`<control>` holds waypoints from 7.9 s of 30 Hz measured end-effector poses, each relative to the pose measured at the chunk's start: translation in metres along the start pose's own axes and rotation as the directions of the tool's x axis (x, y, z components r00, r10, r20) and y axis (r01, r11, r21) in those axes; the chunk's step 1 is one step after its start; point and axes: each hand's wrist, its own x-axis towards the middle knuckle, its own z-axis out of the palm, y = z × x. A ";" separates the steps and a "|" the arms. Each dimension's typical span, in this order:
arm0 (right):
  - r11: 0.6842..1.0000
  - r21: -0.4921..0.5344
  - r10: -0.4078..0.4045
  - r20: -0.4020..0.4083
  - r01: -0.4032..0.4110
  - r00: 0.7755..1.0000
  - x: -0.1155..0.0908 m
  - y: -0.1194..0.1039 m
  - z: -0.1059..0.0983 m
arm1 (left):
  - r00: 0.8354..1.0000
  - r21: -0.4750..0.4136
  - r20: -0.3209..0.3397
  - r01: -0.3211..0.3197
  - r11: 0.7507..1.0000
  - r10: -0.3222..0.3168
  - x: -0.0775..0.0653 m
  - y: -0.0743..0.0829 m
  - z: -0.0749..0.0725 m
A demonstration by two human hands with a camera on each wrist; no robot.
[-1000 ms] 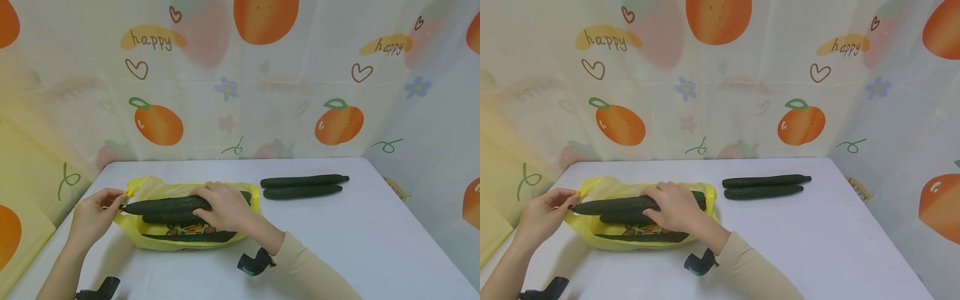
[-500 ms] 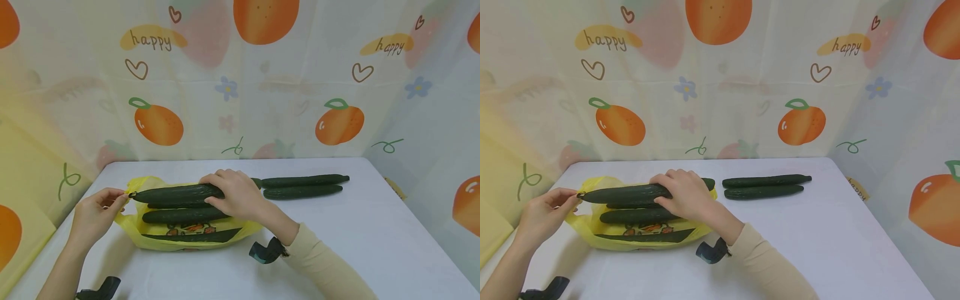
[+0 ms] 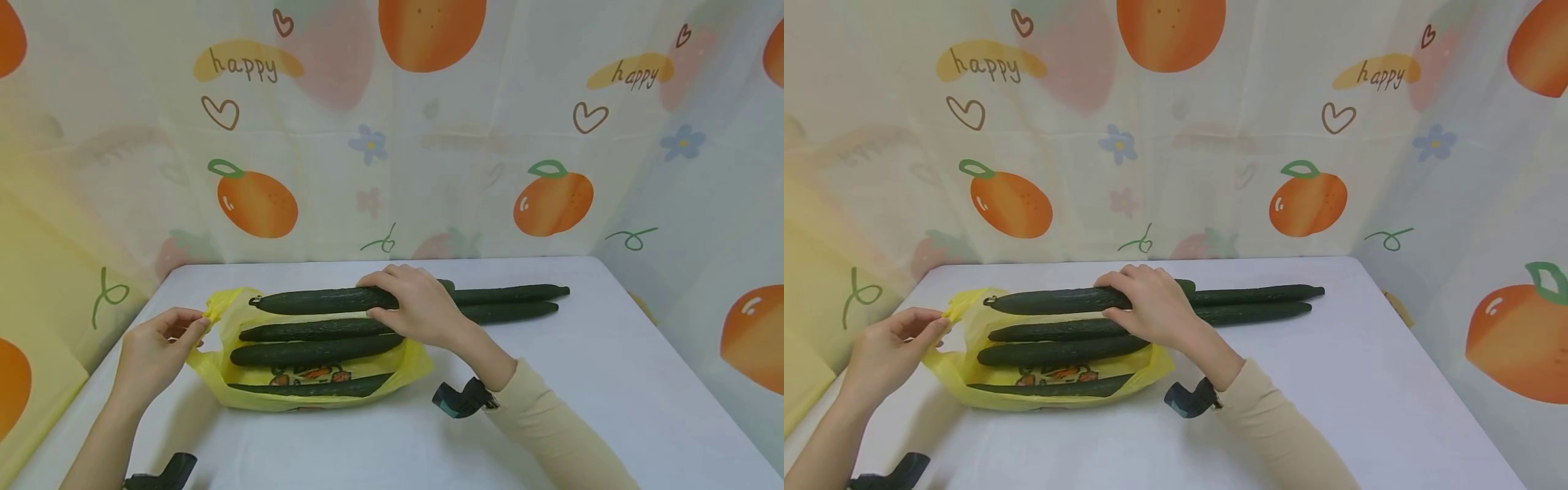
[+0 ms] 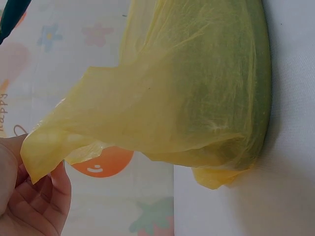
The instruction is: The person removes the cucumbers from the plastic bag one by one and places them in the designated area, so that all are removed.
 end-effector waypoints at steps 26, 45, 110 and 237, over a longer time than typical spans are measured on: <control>0.997 0.061 0.056 -0.120 -0.049 0.991 -0.030 0.067 -0.012 | 1.000 -0.011 -0.001 -0.012 1.000 0.012 0.000 0.001 -0.001; 0.984 0.057 0.175 -0.093 -0.170 0.980 -0.068 0.111 -0.027 | 1.000 0.010 0.009 0.002 1.000 -0.002 -0.001 0.003 -0.003; 0.959 -0.036 0.284 0.151 -0.282 0.947 -0.164 0.173 0.003 | 1.000 -0.010 0.006 0.000 1.000 0.000 -0.001 0.001 -0.002; 0.979 -0.016 0.204 -0.008 -0.204 0.979 -0.122 0.145 -0.027 | 1.000 -0.025 -0.011 -0.008 1.000 0.008 0.001 0.001 0.000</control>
